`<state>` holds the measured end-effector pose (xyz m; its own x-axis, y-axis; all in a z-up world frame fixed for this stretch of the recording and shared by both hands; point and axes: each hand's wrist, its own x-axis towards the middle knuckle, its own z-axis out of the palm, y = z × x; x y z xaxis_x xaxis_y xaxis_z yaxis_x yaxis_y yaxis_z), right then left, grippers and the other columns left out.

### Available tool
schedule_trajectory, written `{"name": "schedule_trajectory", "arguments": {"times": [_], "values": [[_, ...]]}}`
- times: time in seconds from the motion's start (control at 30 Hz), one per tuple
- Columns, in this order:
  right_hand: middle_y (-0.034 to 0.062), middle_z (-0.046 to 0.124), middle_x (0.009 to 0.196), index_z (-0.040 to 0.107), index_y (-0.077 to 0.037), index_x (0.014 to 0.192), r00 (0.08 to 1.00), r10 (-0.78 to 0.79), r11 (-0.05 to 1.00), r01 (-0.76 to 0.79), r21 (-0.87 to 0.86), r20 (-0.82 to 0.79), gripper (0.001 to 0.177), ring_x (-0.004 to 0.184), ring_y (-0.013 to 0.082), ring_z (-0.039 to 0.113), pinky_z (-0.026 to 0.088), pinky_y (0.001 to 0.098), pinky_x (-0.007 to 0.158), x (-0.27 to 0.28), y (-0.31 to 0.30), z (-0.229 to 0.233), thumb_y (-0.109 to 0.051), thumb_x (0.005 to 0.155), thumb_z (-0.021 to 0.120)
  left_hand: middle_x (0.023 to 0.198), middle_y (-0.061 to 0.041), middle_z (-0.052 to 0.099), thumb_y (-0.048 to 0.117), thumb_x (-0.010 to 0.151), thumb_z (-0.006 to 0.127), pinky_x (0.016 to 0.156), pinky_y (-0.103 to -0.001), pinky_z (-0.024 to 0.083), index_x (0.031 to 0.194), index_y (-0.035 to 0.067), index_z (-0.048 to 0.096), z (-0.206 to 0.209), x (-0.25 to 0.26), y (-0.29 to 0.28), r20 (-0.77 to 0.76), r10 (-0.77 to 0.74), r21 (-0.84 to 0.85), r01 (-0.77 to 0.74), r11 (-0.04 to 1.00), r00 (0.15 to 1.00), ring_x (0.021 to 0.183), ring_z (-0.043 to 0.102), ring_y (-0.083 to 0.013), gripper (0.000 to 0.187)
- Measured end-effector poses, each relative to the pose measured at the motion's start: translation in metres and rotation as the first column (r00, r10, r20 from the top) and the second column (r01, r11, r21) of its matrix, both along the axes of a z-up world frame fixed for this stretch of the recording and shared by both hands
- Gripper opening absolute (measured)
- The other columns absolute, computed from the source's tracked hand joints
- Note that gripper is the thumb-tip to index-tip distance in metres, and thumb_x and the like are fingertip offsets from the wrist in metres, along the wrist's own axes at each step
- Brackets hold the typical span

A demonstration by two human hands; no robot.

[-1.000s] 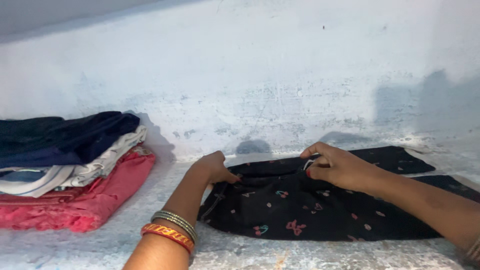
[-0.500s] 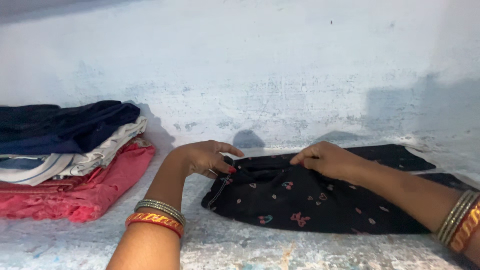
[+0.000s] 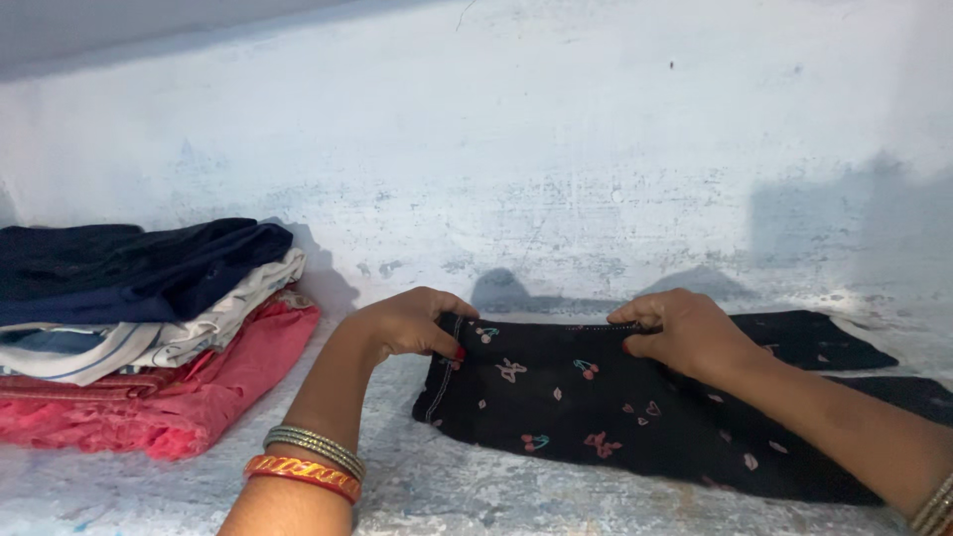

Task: The person folds a dark blue garment and a black floral-patterned garment on a white shelf. Each item is smoothed, folded in half, then folded again into a compact rectangle and placed on a growing stack of folded clothes.

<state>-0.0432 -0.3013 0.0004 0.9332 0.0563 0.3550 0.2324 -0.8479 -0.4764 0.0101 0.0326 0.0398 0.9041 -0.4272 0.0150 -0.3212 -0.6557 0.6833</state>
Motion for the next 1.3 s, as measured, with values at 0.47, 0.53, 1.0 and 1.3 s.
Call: {"name": "schedule_trajectory", "arguments": {"times": [0.47,0.53,1.0,1.3], "values": [[0.0082,0.072,0.112,0.079,-0.017,0.102,0.971,-0.086,0.948,0.148,-0.282,0.221,0.028,0.109,0.0263,0.067,0.054,0.0392,0.095,-0.008,-0.007,0.006,-0.037,0.083,0.075,0.09,-0.008,0.079,0.022,0.076,0.074,0.086,-0.032,0.053,0.101,0.003,0.079,0.006,0.003,0.007,0.315,-0.063,0.126,0.024,0.992,0.947,0.091,0.072,-0.0193,0.032],[0.0092,0.07,0.114,0.079,-0.015,0.104,0.977,-0.089,0.974,0.127,-0.188,0.195,0.029,0.109,0.0262,0.066,0.053,0.0391,0.094,0.001,-0.014,0.007,-0.037,0.085,0.074,0.091,-0.008,0.08,0.022,0.08,0.072,0.087,-0.033,0.051,0.103,0.0,0.077,0.01,-0.005,0.003,0.233,-0.026,0.057,0.013,0.998,0.972,0.093,0.072,-0.0193,0.033],[0.0115,0.074,0.089,0.075,-0.004,0.107,0.982,-0.066,0.911,0.131,0.39,-0.176,0.031,0.077,0.0206,0.064,0.053,0.0362,0.073,0.001,-0.029,0.016,-0.028,0.099,0.058,0.119,-0.013,0.069,0.034,0.098,0.058,0.096,-0.036,0.05,0.15,0.016,0.042,0.013,-0.015,-0.023,0.309,0.085,-0.182,-0.028,0.983,0.947,0.11,0.064,-0.0191,0.057],[0.0041,0.079,0.098,0.076,-0.009,0.114,0.992,0.032,0.962,0.003,0.273,-0.122,0.031,0.091,0.0123,0.071,0.053,0.0303,0.084,-0.013,-0.014,0.02,-0.033,0.094,0.07,0.101,-0.011,0.073,0.031,0.088,0.069,0.077,-0.039,0.056,0.13,0.016,0.067,0.01,0.002,0.001,0.069,0.157,0.19,-0.167,0.967,0.985,0.088,0.066,-0.0238,0.045]]}}
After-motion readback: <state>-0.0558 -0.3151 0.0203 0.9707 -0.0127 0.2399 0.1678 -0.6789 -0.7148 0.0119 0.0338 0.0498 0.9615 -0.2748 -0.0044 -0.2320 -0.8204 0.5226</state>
